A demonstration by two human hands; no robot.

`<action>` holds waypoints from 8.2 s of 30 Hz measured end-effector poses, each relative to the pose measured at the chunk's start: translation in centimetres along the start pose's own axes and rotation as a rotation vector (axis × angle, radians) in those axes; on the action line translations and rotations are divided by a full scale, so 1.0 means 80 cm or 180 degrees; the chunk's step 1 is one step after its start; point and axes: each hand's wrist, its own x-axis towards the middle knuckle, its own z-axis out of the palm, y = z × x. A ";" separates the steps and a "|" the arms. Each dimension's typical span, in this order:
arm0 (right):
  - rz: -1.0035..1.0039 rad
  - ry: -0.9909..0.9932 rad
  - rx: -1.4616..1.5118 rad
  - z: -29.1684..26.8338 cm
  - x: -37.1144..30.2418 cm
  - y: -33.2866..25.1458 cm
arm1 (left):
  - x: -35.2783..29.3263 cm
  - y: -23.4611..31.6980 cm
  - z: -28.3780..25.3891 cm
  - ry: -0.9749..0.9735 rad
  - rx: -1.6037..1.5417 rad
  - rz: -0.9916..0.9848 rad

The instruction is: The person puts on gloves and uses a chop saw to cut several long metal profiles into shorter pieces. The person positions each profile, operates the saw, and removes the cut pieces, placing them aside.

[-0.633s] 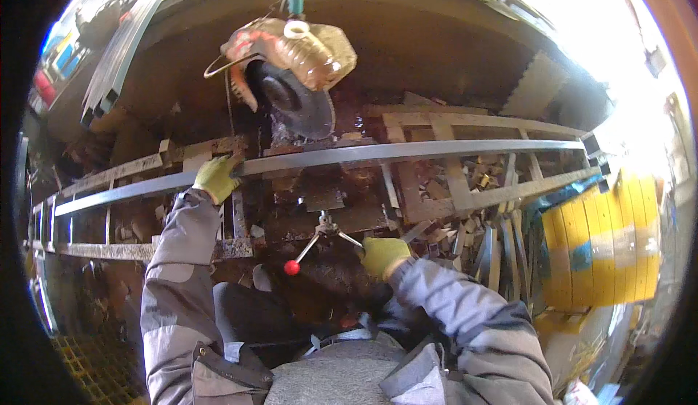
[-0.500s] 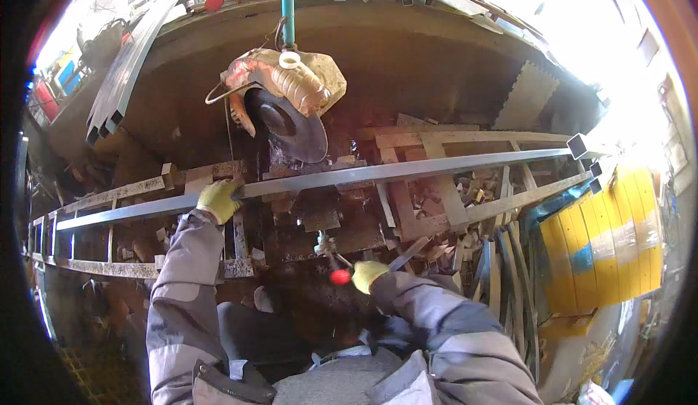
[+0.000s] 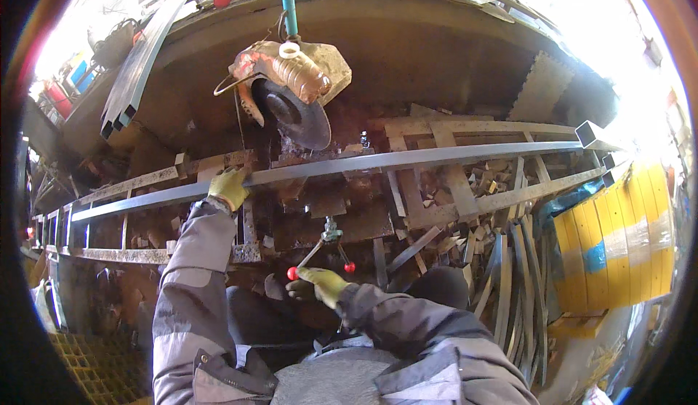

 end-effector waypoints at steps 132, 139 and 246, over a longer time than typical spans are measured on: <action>-0.6156 0.0125 -0.2074 0.361 -0.294 -0.720 | -0.078 0.020 0.075 0.2272 -0.1985 -0.0616; -0.6140 0.0100 -0.2020 0.351 -0.295 -0.732 | -0.077 0.019 0.074 0.2281 -0.2144 -0.0614; -0.5348 -0.0263 -0.1096 0.194 -0.349 -0.705 | -0.055 -0.012 0.055 0.1958 -0.2409 -0.0767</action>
